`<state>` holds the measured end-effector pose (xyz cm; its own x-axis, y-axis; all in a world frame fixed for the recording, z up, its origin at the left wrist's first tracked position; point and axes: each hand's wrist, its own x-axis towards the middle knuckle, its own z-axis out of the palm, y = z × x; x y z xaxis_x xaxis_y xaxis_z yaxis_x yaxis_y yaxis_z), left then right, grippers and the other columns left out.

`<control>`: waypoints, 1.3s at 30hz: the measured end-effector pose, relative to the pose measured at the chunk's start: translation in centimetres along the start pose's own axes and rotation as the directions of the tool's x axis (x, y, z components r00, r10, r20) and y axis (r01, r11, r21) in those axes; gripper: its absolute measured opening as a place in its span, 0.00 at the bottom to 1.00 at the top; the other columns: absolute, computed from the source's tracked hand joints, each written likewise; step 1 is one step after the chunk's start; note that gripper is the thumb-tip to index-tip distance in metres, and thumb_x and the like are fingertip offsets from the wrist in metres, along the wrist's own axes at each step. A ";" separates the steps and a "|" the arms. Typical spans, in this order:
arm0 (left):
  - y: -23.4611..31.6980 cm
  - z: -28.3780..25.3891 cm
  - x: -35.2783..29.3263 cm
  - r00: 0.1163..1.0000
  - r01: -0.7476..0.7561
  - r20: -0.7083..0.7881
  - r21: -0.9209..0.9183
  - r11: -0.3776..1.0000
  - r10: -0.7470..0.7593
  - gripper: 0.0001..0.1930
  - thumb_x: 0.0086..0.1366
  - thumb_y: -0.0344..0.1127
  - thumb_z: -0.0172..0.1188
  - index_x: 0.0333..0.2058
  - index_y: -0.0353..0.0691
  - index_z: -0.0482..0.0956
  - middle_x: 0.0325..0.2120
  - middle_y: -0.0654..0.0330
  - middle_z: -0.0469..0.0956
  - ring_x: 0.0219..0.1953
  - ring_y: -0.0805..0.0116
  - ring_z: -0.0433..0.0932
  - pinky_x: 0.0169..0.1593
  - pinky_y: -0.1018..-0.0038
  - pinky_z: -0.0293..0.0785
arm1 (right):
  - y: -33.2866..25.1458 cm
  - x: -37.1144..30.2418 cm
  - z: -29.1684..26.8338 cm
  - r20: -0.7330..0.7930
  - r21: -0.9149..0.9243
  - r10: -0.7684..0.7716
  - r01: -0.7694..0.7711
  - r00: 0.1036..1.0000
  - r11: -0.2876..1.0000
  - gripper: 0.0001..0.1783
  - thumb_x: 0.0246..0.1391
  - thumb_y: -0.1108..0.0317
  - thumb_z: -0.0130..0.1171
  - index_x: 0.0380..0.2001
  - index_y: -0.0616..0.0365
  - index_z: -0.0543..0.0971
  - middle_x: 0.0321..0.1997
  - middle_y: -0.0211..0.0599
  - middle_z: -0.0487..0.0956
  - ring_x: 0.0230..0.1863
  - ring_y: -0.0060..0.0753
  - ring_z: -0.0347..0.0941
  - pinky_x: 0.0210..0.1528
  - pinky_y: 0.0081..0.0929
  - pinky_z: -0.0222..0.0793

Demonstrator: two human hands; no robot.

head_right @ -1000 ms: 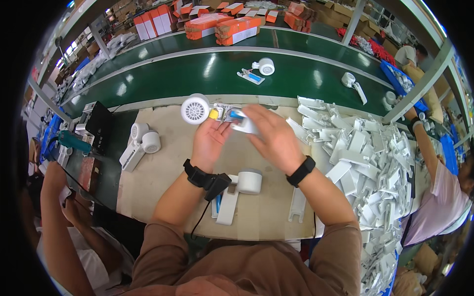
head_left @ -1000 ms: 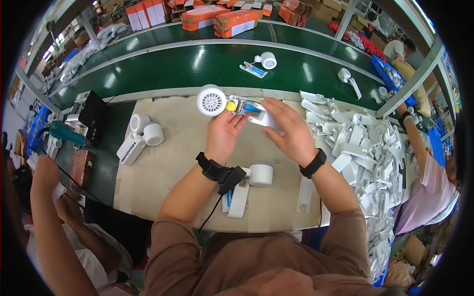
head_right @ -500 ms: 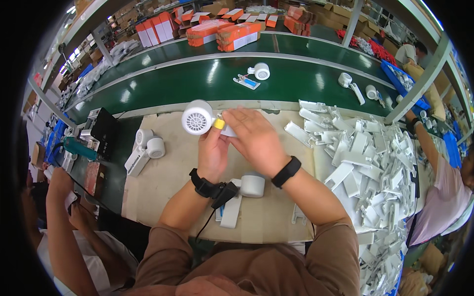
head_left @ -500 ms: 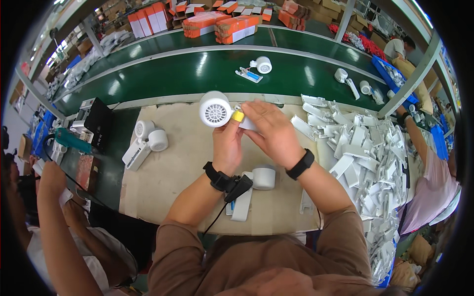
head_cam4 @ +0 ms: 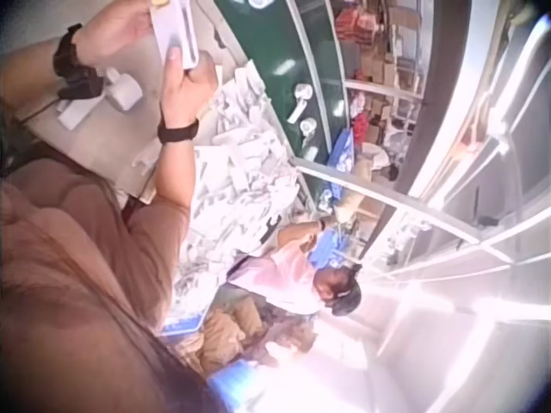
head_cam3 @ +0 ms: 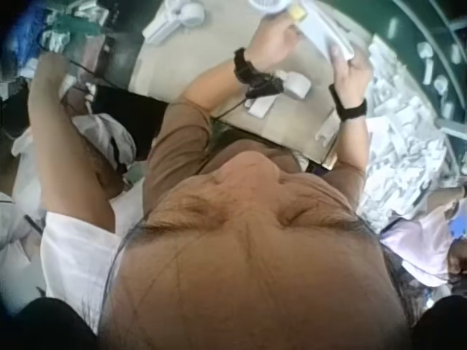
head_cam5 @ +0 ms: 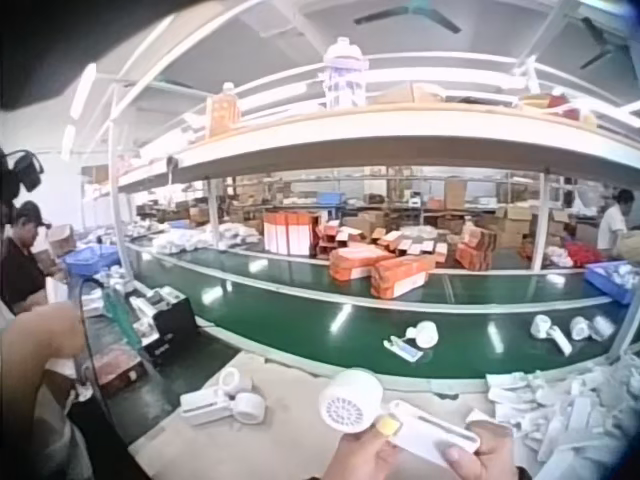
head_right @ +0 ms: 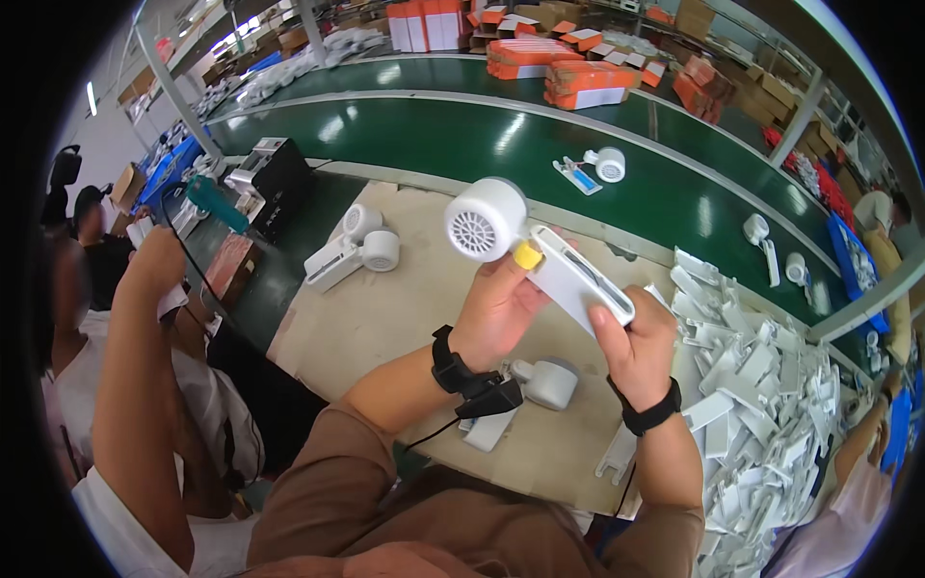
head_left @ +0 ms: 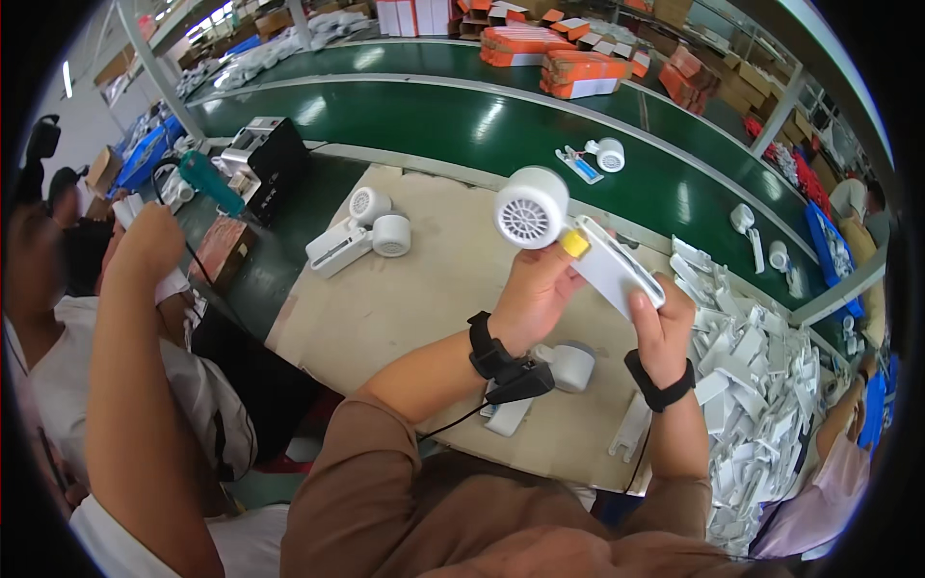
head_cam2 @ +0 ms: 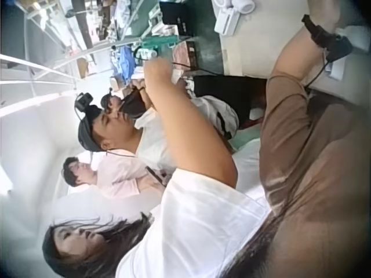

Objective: Assembling the components of small battery-operated handheld portable fans at a factory assembly line.

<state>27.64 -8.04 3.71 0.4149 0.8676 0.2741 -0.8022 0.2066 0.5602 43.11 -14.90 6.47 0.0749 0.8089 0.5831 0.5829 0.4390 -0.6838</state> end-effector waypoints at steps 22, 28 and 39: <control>15.8 -9.6 -6.0 0.976 -0.044 0.216 0.357 -0.933 0.037 0.16 0.45 0.28 0.58 0.36 0.36 0.71 0.29 0.53 0.76 0.33 0.53 0.75 0.36 0.64 0.71 | 19.9 17.5 14.0 0.091 -0.715 0.433 -0.244 0.897 0.655 0.24 0.48 0.54 0.56 0.45 0.56 0.71 0.46 0.47 0.74 0.45 0.50 0.73 0.46 0.41 0.70; 11.8 -5.0 -4.6 0.978 -0.207 0.204 0.878 -0.432 -0.053 0.20 0.53 0.32 0.60 0.46 0.37 0.71 0.39 0.57 0.76 0.39 0.58 0.75 0.41 0.63 0.71 | 20.9 19.6 12.7 0.285 -0.410 0.696 -0.572 0.659 0.710 0.12 0.43 0.61 0.60 0.24 0.60 0.76 0.24 0.39 0.76 0.28 0.33 0.74 0.28 0.28 0.70; 1.0 -5.0 4.7 0.947 0.241 -0.261 0.194 0.951 -0.187 0.19 0.67 0.43 0.41 0.48 0.33 0.63 0.40 0.50 0.74 0.43 0.61 0.74 0.47 0.67 0.71 | 5.1 6.3 4.6 0.604 0.204 0.435 -0.657 0.668 0.726 0.18 0.52 0.54 0.56 0.31 0.58 0.69 0.20 0.27 0.71 0.17 0.17 0.65 0.17 0.17 0.58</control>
<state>26.65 -1.49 1.68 0.4309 0.9011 -0.0488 -0.5792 0.3177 0.7507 42.84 -5.76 4.67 -0.1850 0.9674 -0.1729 0.2086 -0.1333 -0.9689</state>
